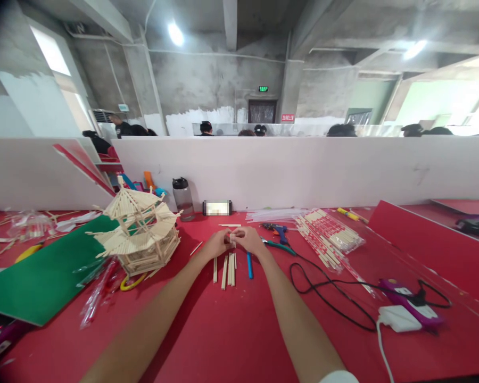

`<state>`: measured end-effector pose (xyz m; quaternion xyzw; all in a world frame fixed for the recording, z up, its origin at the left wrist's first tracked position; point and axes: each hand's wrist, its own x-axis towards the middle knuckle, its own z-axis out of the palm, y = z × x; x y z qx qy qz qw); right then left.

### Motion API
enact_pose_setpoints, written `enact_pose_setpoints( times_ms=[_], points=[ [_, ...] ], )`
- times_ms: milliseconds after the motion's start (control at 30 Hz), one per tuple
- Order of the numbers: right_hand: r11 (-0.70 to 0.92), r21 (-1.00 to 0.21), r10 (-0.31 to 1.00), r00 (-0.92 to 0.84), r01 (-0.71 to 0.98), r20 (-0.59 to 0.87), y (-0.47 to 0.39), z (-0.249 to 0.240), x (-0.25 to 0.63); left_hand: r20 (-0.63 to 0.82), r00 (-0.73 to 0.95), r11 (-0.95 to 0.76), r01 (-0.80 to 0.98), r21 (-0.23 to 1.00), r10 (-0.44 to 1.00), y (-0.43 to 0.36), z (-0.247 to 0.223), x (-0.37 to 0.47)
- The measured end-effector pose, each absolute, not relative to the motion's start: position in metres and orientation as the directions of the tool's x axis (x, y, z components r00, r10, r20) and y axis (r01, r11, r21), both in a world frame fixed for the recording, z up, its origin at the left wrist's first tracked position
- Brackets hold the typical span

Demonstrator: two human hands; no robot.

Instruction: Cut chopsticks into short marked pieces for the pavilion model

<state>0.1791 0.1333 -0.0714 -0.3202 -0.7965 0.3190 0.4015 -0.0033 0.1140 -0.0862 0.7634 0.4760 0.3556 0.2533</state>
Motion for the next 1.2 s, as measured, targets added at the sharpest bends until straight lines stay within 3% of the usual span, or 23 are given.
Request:
enact_pose_setpoints(
  times_ms=[533, 833, 1200],
  points=[
    [0.519, -0.829, 0.795, -0.472, 0.207, 0.38, 0.131, -0.069, 0.183, 0.289, 0.334, -0.436, 0.56, 0.705, 0.897, 0.115, -0.088, -0.001],
    [0.534, -0.813, 0.789, -0.482, 0.232, 0.381, 0.129, -0.068, 0.182, 0.235, 0.339, -0.388, 0.51, 0.768, 0.911, 0.114, -0.086, -0.003],
    [0.609, -0.747, 0.77, -0.425, 0.267, 0.476, 0.126, -0.073, 0.176, 0.293, 0.324, -0.429, 0.53, 0.731, 0.9, 0.113, -0.084, -0.002]
  ],
)
